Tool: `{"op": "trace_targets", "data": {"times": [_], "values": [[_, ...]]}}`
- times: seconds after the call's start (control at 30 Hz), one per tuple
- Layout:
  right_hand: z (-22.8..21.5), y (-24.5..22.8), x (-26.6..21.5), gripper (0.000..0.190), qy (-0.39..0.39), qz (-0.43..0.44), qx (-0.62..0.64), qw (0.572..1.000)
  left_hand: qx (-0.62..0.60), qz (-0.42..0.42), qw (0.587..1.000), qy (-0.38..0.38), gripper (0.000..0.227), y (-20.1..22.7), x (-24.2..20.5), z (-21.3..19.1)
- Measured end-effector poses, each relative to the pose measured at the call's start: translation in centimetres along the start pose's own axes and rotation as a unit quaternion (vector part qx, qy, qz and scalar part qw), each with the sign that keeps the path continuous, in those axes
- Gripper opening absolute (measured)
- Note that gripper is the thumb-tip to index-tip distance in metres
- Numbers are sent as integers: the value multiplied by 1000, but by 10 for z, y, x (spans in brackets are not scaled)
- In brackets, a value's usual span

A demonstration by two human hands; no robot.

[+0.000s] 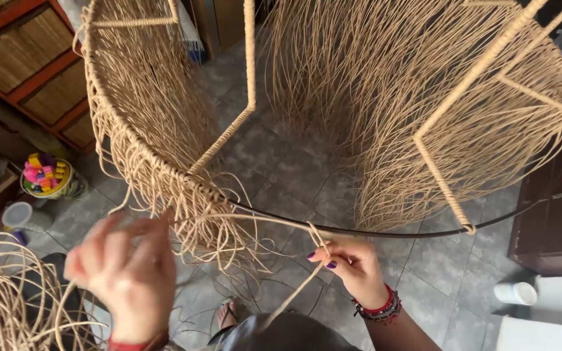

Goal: Weaving straw strands onto a metal frame to create a decorative structure

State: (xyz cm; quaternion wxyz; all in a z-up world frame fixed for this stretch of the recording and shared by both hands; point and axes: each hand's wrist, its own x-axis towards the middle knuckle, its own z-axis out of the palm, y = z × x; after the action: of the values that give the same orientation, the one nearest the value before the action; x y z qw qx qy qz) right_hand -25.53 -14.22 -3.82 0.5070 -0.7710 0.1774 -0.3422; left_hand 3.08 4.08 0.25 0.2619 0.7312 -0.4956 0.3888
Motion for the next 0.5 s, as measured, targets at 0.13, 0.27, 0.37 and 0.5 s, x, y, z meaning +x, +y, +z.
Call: {"op": "trace_targets", "data": {"times": [0.13, 0.27, 0.37, 0.5], "values": [[20, -7, -2, 26, 38, 22, 20, 999, 47, -22, 981, -185, 64, 34, 26, -6], [37, -28, 1, 18, 82, 35, -7, 996, -273, 182, 938, -113, 38, 82, 41, 4], [40, -23, -9, 20, 121, 82, 10, 989, -282, 208, 936, -33, 27, 51, 30, 34], [42, -20, -16, 21, 138, 86, 41, 986, -623, -251, 716, -189, 14, 16, 23, 16]]}}
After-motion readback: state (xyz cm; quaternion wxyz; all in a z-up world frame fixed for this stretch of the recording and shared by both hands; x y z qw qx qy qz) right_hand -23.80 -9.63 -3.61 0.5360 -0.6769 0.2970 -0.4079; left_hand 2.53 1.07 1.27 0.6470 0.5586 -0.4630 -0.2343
